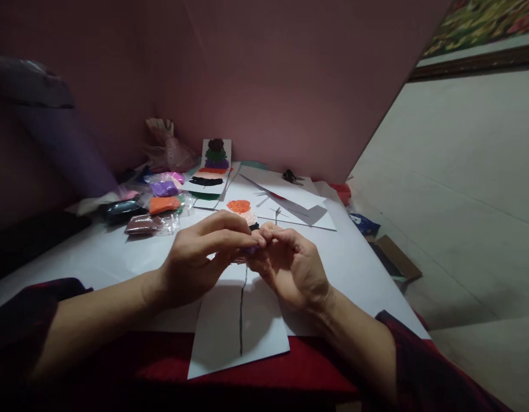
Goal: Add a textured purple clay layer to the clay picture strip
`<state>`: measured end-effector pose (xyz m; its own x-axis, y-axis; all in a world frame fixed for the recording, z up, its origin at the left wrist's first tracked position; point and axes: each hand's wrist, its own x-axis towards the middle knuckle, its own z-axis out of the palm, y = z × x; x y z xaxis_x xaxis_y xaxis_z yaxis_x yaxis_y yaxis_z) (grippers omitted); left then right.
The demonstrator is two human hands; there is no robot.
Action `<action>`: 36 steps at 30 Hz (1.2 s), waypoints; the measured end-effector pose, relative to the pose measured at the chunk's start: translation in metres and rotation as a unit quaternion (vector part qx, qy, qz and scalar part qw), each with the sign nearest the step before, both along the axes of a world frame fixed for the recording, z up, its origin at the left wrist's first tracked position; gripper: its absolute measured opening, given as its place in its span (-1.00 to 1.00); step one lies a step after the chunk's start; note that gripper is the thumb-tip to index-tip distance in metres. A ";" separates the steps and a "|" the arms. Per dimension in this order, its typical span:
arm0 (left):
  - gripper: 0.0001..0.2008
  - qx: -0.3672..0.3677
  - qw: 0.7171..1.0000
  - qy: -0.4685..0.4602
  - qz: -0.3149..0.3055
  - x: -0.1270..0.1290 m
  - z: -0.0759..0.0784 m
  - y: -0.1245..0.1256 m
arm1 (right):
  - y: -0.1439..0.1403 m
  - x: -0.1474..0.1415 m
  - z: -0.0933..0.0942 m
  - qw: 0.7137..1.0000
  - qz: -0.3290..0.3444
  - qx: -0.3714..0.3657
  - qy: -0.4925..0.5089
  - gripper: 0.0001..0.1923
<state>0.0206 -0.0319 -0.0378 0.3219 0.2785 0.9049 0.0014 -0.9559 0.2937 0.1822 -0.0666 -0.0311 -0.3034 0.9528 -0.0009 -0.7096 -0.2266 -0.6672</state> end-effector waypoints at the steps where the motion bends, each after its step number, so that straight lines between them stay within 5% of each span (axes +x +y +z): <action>1: -0.87 -0.005 1.000 0.006 0.001 0.000 0.000 0.000 | 0.000 0.000 0.000 1.000 0.003 0.002 -0.001 -0.84; 7: -0.84 -0.075 0.995 -0.066 0.022 -0.001 0.003 0.000 | 0.000 0.000 0.001 1.000 -0.028 -0.001 0.004 -0.87; 14: -0.83 -0.022 1.000 -0.010 0.009 0.001 -0.003 0.004 | -0.003 0.000 -0.001 1.000 -0.013 0.009 -0.015 -0.83; 18: -0.81 -0.147 0.987 -0.063 -0.012 0.001 0.000 0.000 | -0.002 0.000 0.002 0.999 -0.038 0.000 -0.001 -0.87; 24: -0.91 -0.345 0.933 -0.083 -0.064 0.002 0.002 -0.001 | 0.001 0.002 0.001 0.999 -0.047 -0.007 0.008 -0.90; 30: -0.89 -0.362 0.928 -0.086 -0.028 0.005 0.002 0.002 | 0.000 0.000 0.001 0.999 -0.041 0.003 -0.005 -0.89; 36: -0.68 -0.497 0.855 -0.115 -0.090 0.004 0.004 0.001 | 0.000 0.000 0.000 0.998 -0.057 0.018 -0.028 -0.87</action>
